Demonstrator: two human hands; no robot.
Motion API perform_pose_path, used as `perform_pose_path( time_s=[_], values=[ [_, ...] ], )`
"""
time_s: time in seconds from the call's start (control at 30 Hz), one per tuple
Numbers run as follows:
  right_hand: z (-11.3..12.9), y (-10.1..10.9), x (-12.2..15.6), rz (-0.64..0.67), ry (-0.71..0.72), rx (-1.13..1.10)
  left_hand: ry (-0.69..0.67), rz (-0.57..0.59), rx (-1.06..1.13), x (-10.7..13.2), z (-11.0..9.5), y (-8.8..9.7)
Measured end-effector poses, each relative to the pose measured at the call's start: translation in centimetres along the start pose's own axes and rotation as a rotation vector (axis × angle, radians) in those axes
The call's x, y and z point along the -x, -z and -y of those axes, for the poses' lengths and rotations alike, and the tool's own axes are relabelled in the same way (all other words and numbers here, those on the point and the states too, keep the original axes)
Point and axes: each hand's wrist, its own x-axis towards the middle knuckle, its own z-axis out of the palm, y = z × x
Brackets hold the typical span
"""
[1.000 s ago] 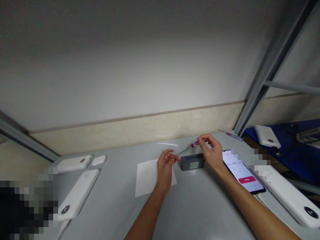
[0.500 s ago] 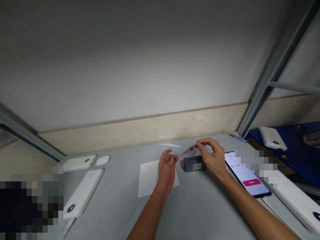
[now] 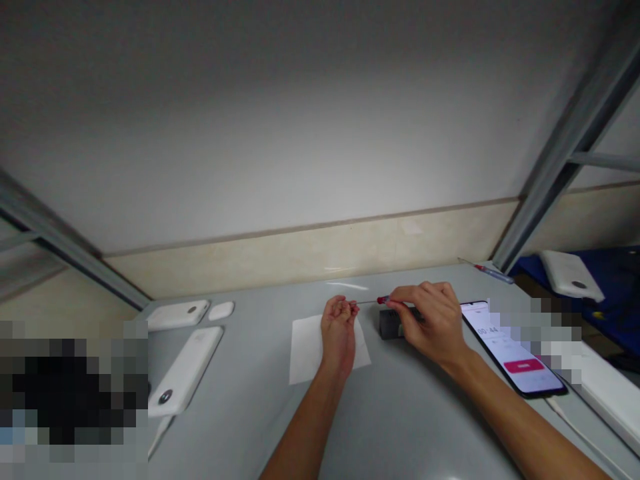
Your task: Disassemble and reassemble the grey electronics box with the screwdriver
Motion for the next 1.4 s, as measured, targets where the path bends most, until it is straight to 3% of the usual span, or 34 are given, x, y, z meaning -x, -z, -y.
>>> perform_pose_path(
  time_s=[0.17,0.47,0.9,1.4],
  values=[
    [0.5,0.0,-0.1,0.106,0.071,-0.044,-0.008,0.023,0.004,0.4,0.1,-0.3],
    [-0.2,0.3,0.3,0.062,-0.014,-0.034,0.030,-0.063,0.064,0.3,0.0,-0.4],
    [0.8,-0.1,0.0,-0.012,-0.073,0.016,0.027,-0.050,0.076,0.5,-0.1,-0.5],
    [0.2,-1.1,0.4,-0.086,-0.356,0.008,0.087,-0.067,0.134,0.6,-0.6,-0.9]
  ],
)
